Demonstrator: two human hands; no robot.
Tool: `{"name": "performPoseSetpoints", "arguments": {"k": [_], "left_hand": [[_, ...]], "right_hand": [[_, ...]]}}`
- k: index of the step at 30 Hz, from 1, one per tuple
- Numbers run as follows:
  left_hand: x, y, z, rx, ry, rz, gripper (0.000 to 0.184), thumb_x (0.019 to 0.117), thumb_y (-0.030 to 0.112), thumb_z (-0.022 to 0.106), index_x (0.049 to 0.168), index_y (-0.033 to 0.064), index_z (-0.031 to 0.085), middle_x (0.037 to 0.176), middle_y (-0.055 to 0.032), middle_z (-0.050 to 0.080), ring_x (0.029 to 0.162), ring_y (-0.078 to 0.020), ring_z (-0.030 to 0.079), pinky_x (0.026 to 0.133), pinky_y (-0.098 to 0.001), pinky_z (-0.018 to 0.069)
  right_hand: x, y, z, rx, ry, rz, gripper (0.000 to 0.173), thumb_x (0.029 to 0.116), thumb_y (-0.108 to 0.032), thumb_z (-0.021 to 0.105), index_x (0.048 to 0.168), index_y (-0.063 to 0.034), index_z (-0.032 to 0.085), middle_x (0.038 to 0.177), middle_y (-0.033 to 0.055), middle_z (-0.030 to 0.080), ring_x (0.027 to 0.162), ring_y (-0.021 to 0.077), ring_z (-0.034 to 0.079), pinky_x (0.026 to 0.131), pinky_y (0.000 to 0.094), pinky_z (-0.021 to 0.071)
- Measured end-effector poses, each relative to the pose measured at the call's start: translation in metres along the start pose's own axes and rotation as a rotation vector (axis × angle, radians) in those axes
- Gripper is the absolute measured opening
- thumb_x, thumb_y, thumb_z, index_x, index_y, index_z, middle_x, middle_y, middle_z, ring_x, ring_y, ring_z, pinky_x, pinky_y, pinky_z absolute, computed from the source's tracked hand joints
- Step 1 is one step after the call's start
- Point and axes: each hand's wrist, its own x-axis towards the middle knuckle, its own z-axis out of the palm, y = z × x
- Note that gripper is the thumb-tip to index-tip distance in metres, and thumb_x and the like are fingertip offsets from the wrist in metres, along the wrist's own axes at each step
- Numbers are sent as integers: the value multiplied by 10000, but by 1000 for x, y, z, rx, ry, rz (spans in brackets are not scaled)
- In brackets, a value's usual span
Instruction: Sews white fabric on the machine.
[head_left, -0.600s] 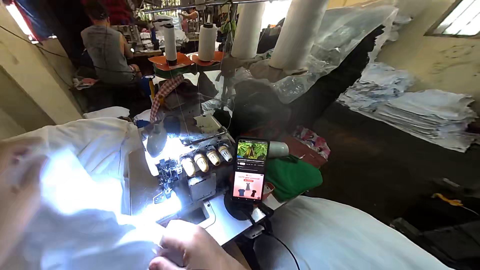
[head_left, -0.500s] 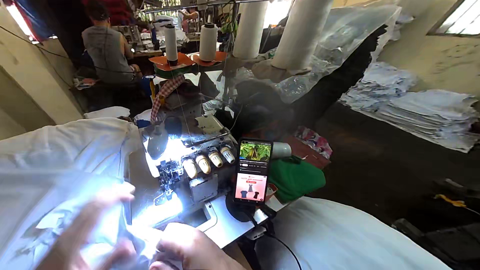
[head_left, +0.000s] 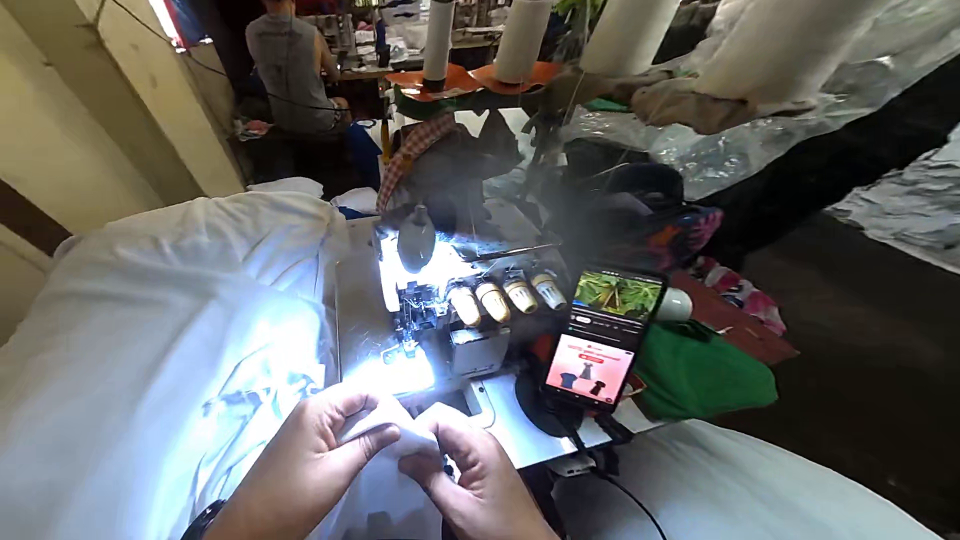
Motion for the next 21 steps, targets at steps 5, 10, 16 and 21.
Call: {"name": "performPoseSetpoints", "arguments": {"k": [5, 10, 16, 21], "left_hand": [[-1, 0, 3, -73, 8, 15, 125, 948, 162, 681, 1050, 90, 678, 976, 67, 672, 876, 42, 631, 788, -133, 544], [1, 8, -1, -216, -29, -97, 90, 988, 242, 658, 973, 157, 683, 859, 135, 672, 771, 62, 629, 707, -124, 540], [2, 15, 1, -432, 29, -353, 117, 938, 109, 631, 875, 184, 695, 791, 105, 676, 700, 24, 627, 643, -152, 529], [0, 16, 1, -436, -29, -307, 75, 953, 101, 660, 917, 149, 706, 813, 90, 707, 730, 19, 657, 680, -159, 552]], "right_hand": [[3, -8, 3, -10, 63, -55, 140, 963, -56, 660, 949, 78, 699, 923, 101, 665, 894, 36, 625, 822, 167, 522], [3, -4, 3, 25, 119, -112, 125, 971, -26, 631, 1030, 51, 709, 996, 77, 697, 994, 32, 639, 915, 190, 524], [5, -4, 5, -117, 137, -255, 110, 1000, -150, 657, 993, -53, 709, 1019, 66, 641, 1030, 59, 611, 911, 183, 520], [3, -28, 10, 86, -63, -226, 115, 984, -19, 630, 992, 87, 674, 890, 128, 678, 852, 64, 640, 809, 185, 534]]}}
